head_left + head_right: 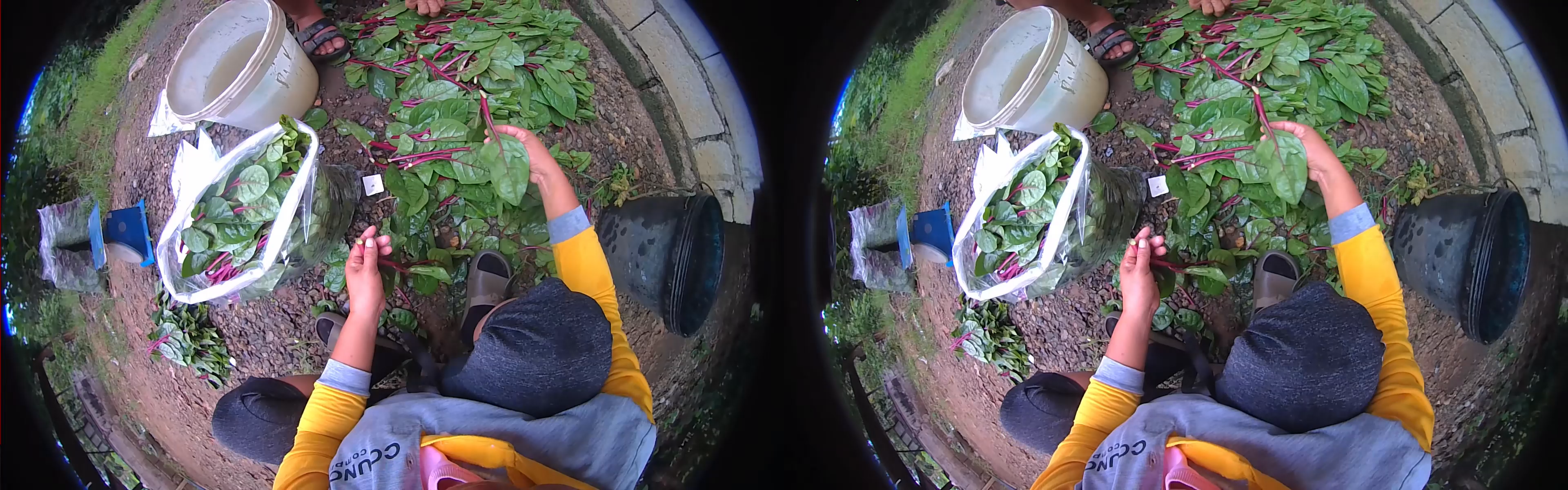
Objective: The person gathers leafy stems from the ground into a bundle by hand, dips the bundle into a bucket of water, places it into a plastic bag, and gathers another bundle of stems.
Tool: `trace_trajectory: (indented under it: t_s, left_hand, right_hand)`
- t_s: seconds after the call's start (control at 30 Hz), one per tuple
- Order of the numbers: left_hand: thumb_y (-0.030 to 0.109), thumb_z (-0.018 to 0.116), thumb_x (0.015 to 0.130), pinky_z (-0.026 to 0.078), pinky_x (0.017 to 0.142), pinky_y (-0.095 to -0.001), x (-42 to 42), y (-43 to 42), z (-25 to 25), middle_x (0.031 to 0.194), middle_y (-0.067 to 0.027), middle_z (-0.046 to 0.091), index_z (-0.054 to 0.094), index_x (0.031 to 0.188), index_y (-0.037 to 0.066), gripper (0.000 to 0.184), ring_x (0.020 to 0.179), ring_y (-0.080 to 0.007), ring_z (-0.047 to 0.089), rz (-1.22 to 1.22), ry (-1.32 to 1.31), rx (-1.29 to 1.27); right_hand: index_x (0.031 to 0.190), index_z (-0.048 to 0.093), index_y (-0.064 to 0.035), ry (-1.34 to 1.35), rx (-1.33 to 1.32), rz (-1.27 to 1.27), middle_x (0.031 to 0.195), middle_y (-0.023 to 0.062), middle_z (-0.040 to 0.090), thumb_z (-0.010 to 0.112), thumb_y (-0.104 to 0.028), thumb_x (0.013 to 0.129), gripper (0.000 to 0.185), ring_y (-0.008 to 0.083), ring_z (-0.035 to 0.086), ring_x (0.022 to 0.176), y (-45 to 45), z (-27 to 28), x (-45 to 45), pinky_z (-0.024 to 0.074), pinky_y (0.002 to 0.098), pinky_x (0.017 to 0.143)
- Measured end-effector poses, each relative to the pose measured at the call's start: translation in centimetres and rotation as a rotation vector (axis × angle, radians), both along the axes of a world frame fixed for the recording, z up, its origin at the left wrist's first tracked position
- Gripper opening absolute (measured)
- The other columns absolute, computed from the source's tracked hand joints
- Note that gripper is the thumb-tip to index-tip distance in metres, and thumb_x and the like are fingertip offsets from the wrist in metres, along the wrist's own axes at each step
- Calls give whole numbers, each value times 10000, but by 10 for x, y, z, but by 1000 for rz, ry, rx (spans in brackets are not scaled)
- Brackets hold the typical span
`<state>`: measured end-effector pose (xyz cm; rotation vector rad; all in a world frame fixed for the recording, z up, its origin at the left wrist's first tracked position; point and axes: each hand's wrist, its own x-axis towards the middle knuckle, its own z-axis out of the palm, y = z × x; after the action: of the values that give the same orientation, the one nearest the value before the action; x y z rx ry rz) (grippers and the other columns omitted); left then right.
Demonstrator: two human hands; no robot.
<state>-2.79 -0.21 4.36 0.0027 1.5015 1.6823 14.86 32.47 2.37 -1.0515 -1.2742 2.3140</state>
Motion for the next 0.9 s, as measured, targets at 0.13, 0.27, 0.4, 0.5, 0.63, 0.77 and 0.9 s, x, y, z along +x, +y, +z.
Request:
trace_trajectory:
  t_s: [0.13,0.27,0.4,0.5,0.63,0.77,0.9]
  left_hand:
    - [198,486,961,456,746,-216,2,0,8,984,-42,636,518,1218,26,312,780,-72,553,-16,-2,19]
    - [210,492,959,455,731,-216,4,1,18,1028,-51,635,510,1235,29,331,766,-69,548,-18,26,20]
    - [223,501,955,456,724,-215,3,0,17,1099,-56,621,494,1259,23,364,755,-64,542,-13,49,11]
    - [242,518,947,447,750,-214,4,-1,13,1155,-57,600,475,1282,8,411,795,-56,533,39,45,16]
    - [254,553,929,427,796,-223,5,-3,-5,1163,-53,588,465,1297,6,452,845,-64,516,9,138,-10]
    - [242,589,908,410,842,-235,2,-11,-21,1088,-59,598,556,1158,-5,352,927,-87,512,-17,187,-65]
    - [218,552,928,412,866,-282,-1,-15,-26,942,-35,606,570,947,56,164,887,-105,530,-27,213,-55]
  right_hand:
    - [1141,555,-38,154,-145,32,985,132,655,454,-179,934,271,209,656,845,-4,9,13,544,337,746]
    - [1097,564,-67,179,-179,39,993,142,650,447,-201,936,240,220,656,847,-17,5,8,544,353,749]
    - [1074,566,-93,200,-210,213,945,128,660,489,-238,925,222,196,658,808,-52,-7,-16,546,331,718]
    - [1022,597,-79,55,-121,446,908,108,668,507,-213,904,200,178,656,791,-90,-27,-44,539,313,711]
    - [1037,618,-61,86,-277,645,908,81,671,481,-107,915,188,137,646,771,-148,-42,-71,524,260,695]
    - [1029,616,-49,128,-253,803,886,21,648,554,-94,866,180,92,605,765,-181,-50,-80,496,234,684]
    - [1008,629,-47,61,-320,840,873,10,650,617,-101,834,183,76,598,767,-187,-56,-88,489,223,686]
